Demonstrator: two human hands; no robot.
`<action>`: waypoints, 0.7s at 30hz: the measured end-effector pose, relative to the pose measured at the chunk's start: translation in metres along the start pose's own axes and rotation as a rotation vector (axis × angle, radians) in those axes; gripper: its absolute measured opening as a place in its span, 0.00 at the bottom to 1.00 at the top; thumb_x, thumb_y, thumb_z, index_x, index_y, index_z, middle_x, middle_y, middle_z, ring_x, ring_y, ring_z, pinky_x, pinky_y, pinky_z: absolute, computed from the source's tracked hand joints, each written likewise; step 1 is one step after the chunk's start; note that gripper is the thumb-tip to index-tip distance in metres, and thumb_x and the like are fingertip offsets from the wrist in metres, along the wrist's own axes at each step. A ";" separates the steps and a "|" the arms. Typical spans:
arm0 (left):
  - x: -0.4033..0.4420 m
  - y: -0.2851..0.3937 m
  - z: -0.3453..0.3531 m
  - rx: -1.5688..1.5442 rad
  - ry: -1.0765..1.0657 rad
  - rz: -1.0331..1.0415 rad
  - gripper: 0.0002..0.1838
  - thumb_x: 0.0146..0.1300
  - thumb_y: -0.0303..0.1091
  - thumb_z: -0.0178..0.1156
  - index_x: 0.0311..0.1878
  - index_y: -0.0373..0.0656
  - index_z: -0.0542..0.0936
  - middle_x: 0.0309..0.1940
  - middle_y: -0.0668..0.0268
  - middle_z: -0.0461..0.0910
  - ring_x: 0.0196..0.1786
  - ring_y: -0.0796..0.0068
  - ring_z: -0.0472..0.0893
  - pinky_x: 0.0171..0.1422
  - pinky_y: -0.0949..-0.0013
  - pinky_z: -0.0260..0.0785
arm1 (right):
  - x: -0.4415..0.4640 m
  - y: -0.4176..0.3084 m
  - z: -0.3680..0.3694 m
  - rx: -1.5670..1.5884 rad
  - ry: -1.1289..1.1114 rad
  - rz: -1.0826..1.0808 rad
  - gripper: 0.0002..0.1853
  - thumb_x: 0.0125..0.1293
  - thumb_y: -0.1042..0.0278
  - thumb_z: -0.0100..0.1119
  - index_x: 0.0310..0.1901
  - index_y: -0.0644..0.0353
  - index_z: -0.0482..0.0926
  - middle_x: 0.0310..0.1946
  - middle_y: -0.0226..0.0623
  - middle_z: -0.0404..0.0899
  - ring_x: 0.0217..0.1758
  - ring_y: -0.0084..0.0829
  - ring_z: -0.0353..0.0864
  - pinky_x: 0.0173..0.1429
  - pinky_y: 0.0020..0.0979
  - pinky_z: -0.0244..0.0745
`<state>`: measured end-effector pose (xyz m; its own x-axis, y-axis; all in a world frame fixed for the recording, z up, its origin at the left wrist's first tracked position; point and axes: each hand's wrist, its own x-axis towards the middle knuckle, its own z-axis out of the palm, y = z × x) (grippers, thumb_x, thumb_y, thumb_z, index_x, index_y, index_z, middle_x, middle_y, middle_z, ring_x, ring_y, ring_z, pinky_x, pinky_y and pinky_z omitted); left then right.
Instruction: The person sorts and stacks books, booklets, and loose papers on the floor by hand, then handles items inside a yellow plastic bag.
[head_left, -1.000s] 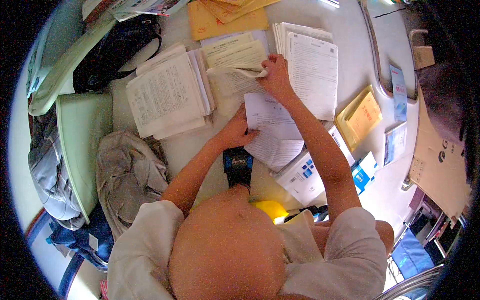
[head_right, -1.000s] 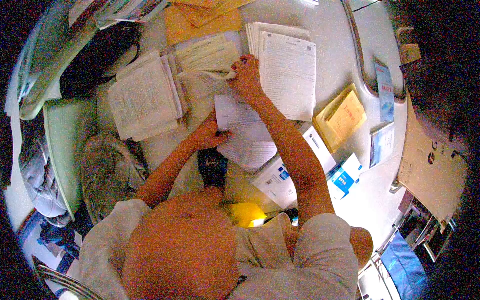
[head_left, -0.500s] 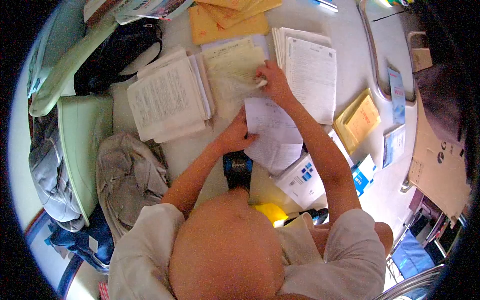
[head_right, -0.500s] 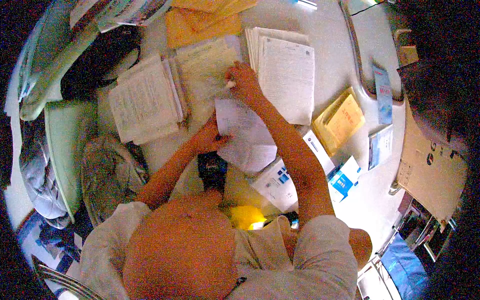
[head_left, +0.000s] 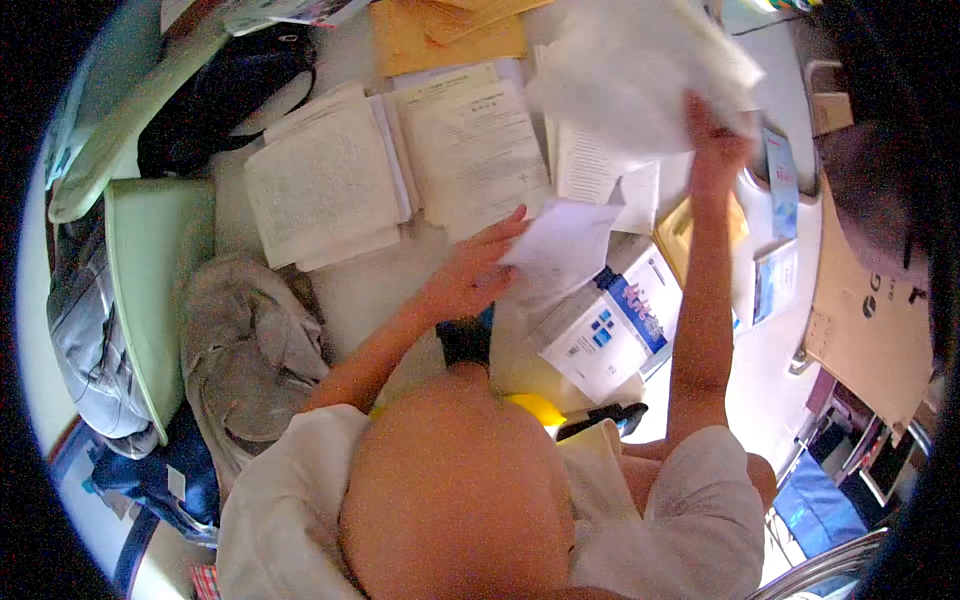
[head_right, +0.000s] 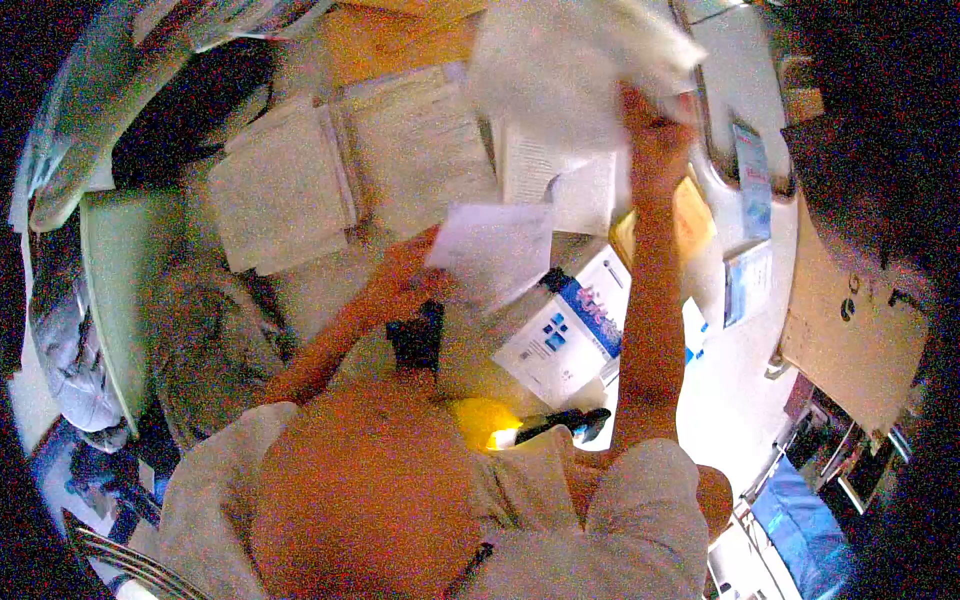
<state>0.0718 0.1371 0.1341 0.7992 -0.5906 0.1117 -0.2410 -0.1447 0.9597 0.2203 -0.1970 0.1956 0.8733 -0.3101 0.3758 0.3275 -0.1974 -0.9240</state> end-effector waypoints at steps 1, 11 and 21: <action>0.004 0.009 -0.006 -0.032 -0.005 -0.034 0.20 0.65 0.25 0.59 0.60 0.41 0.77 0.65 0.53 0.75 0.70 0.51 0.72 0.71 0.57 0.67 | 0.019 -0.013 -0.021 -0.217 0.065 -0.149 0.19 0.62 0.76 0.71 0.54 0.67 0.79 0.51 0.38 0.82 0.51 0.28 0.80 0.56 0.29 0.77; 0.069 -0.074 0.028 -0.521 0.184 -0.495 0.16 0.71 0.28 0.55 0.59 0.35 0.76 0.50 0.65 0.82 0.52 0.73 0.78 0.61 0.69 0.70 | 0.032 -0.142 -0.131 -0.038 0.221 -0.090 0.22 0.66 0.80 0.62 0.61 0.65 0.73 0.56 0.43 0.80 0.56 0.37 0.80 0.59 0.35 0.78; 0.068 -0.107 0.040 -0.935 0.231 -0.595 0.27 0.65 0.31 0.58 0.67 0.37 0.70 0.55 0.62 0.80 0.55 0.66 0.80 0.63 0.61 0.71 | -0.113 0.088 -0.043 -0.316 -0.350 0.654 0.31 0.60 0.59 0.72 0.60 0.69 0.73 0.52 0.45 0.82 0.55 0.39 0.80 0.59 0.38 0.76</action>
<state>0.1298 0.0813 0.0290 0.7555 -0.4512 -0.4749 0.6400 0.3537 0.6821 0.1346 -0.2191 0.0751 0.9323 -0.1548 -0.3268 -0.3610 -0.3470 -0.8656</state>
